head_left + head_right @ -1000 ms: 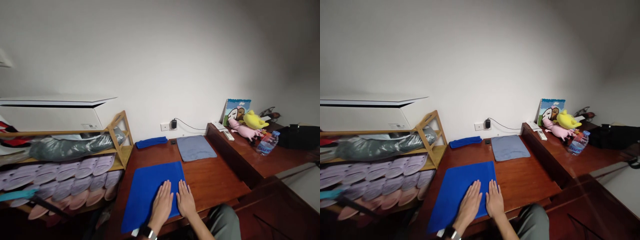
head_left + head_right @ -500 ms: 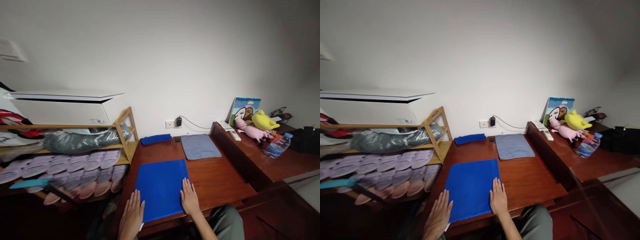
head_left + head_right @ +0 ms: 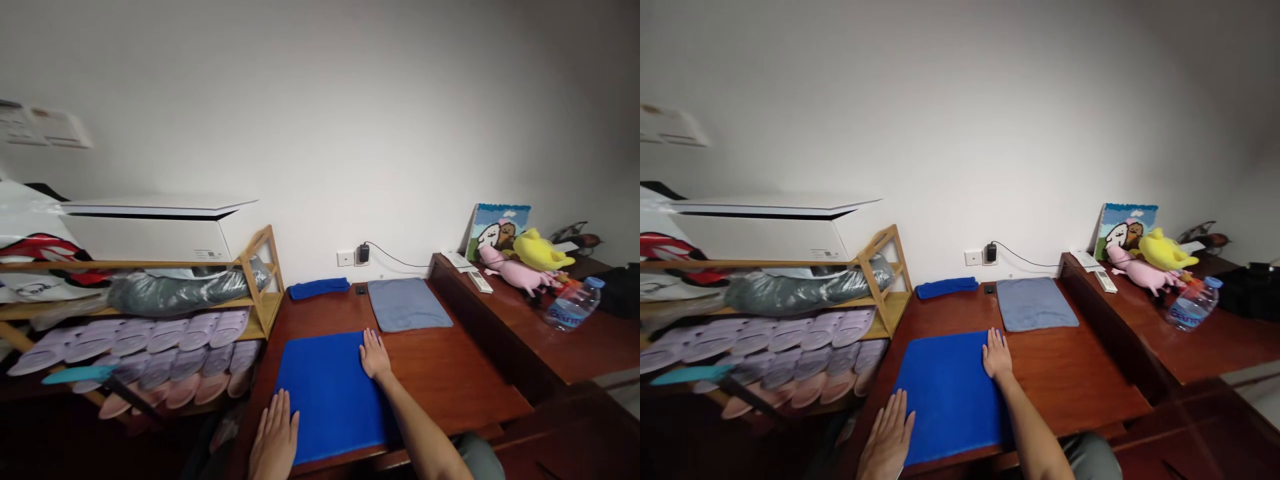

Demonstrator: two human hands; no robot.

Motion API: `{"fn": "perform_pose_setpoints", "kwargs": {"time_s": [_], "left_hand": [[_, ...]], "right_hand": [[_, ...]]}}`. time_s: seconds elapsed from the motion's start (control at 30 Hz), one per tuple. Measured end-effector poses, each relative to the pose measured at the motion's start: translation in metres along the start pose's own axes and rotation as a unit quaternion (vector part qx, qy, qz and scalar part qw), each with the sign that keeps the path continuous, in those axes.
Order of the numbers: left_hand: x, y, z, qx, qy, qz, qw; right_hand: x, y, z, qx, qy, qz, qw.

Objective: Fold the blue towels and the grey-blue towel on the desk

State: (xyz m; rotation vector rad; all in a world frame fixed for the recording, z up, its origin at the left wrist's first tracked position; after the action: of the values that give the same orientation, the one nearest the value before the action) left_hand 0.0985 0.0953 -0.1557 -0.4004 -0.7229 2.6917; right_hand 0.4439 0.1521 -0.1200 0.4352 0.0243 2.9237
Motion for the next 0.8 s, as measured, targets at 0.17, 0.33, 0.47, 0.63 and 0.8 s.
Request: {"fn": "perform_pose_setpoints", "kwargs": {"time_s": [0.17, 0.33, 0.47, 0.63, 0.8], "left_hand": [[-0.111, -0.077, -0.026, 0.063, 0.053, -0.081, 0.993], [-0.196, -0.138, -0.075, 0.149, 0.077, -0.133, 0.977], [-0.137, -0.145, -0.087, 0.159, 0.06, -0.099, 0.98], [0.021, -0.132, -0.08, 0.119, 0.008, 0.026, 0.992], [0.057, -0.125, -0.079, 0.101, 0.012, 0.039, 0.994]], "right_hand": [[-0.006, 0.0, -0.011, -0.019, 0.003, 0.004, 1.0], [-0.008, -0.002, -0.011, -0.022, 0.006, 0.007, 1.0], [-0.01, -0.002, -0.013, -0.026, 0.005, 0.007, 1.0], [-0.009, -0.002, -0.012, -0.014, 0.006, 0.008, 1.0], [-0.004, 0.004, -0.001, -0.002, 0.006, 0.003, 1.0]]}}
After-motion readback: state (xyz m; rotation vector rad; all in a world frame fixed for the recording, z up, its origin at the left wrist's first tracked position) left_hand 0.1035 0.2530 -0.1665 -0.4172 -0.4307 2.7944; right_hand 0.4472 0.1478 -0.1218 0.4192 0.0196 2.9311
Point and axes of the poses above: each hand's wrist, its own y-axis away from the middle knuckle, its own z-axis out of the back of the hand, x = y × z, the point moved 10 cm from there along -y, towards the middle knuckle, and after that the axes turned 2 degrees about z, right-handed, at the moved point
